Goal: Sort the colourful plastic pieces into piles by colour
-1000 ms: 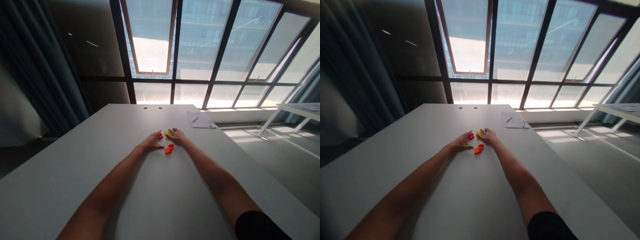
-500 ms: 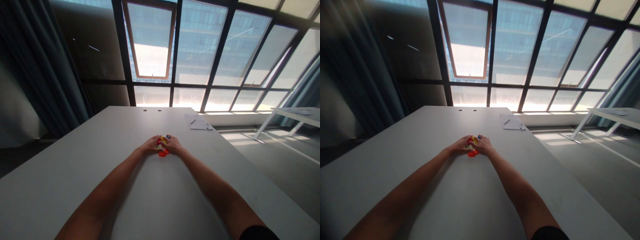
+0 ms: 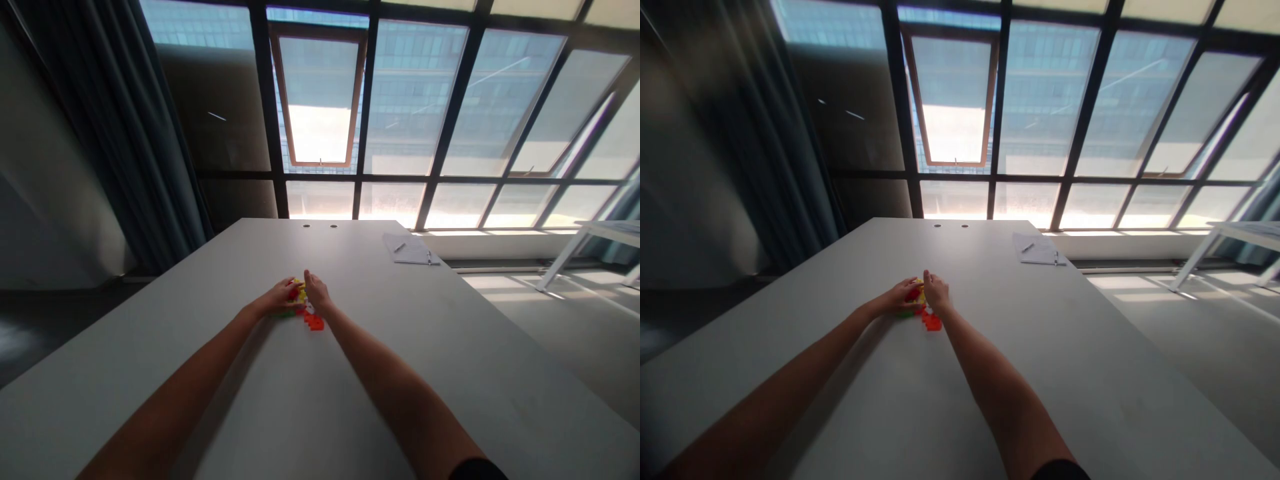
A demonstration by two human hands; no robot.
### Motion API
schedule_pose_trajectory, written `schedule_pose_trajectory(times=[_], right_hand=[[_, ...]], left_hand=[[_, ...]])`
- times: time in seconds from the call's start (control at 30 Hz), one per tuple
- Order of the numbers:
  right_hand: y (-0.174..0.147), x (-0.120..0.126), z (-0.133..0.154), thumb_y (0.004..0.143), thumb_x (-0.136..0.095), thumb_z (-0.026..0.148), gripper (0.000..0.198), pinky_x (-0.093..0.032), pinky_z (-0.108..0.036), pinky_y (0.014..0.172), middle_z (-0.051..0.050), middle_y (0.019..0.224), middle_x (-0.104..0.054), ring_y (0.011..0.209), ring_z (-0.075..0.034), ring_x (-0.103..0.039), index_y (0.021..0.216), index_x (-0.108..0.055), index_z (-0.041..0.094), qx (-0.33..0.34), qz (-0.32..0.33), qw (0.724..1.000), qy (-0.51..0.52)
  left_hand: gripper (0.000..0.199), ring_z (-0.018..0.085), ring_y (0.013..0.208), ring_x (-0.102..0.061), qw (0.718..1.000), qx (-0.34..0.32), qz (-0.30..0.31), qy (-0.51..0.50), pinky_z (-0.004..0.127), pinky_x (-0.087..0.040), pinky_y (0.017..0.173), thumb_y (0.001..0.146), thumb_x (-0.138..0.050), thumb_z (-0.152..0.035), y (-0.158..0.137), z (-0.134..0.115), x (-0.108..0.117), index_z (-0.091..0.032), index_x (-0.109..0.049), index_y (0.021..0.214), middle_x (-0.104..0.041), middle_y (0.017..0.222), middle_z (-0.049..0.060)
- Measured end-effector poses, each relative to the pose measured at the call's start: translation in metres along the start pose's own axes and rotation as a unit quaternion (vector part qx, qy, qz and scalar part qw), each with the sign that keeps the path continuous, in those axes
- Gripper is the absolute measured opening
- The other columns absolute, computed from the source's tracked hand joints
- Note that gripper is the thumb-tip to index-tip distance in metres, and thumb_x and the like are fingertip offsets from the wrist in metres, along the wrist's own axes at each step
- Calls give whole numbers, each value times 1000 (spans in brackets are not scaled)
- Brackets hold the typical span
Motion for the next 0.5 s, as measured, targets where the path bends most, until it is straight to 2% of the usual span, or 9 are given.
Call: schedule_pose_trajectory(times=[0.1, 0.2, 0.27, 0.37, 0.43, 0.5], right_hand=[[-4, 15, -4, 118, -1, 51, 81, -56, -35, 109, -8, 142, -77, 131, -25, -72, 144, -73, 24, 24, -2, 1000, 15], [-23, 49, -42, 119, -16, 46, 66, -52, -37, 116, -10, 147, -75, 137, -26, -69, 146, -71, 24, 36, -24, 999, 10], [-42, 74, -78, 117, -24, 43, 59, -50, -41, 119, -12, 149, -73, 141, -28, -66, 147, -71, 22, 34, -37, 999, -1], [-70, 102, -129, 115, -25, 39, 59, -54, -45, 114, -16, 135, -79, 130, -31, -73, 139, -75, 19, 11, -61, 998, -20], [-84, 113, -150, 114, -27, 42, 57, -56, -42, 109, -14, 127, -82, 123, -29, -76, 129, -78, 22, 7, -95, 995, -9], [-91, 114, -159, 113, -32, 44, 52, -57, -39, 105, -12, 122, -84, 118, -28, -78, 123, -80, 23, 16, -115, 993, 10]], left_hand=[[94, 43, 152, -54, 998, 58, 13, 21, 58, -47, 125, 89, -57, -91, -11, 9, 16, -23, -67, 153, -54, 168, 19], [103, 46, 161, -41, 995, 77, 2, 64, 62, -35, 132, 89, -54, -94, -10, -9, 19, -22, -60, 162, -45, 175, 19], [105, 48, 166, -31, 995, 57, 12, 84, 65, -24, 135, 87, -56, -96, -6, -38, 6, -26, -56, 165, -40, 179, 17], [105, 45, 170, -23, 995, -26, 33, 91, 66, -10, 138, 88, -56, -97, 1, -94, -23, -30, -53, 168, -33, 182, 14], [101, 41, 171, -22, 991, -81, 40, 99, 63, -5, 139, 88, -56, -97, 4, -127, -40, -36, -52, 168, -34, 183, 9], [94, 39, 171, -22, 987, -103, 46, 117, 61, -1, 139, 92, -54, -94, 7, -145, -50, -37, -55, 166, -34, 182, 7]])
Point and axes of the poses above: each hand's wrist, its own y-axis towards the middle knuckle, its own x-axis out of the back of the hand, z = x × y, the point moved 8 cm from there along y, towards the middle knuckle
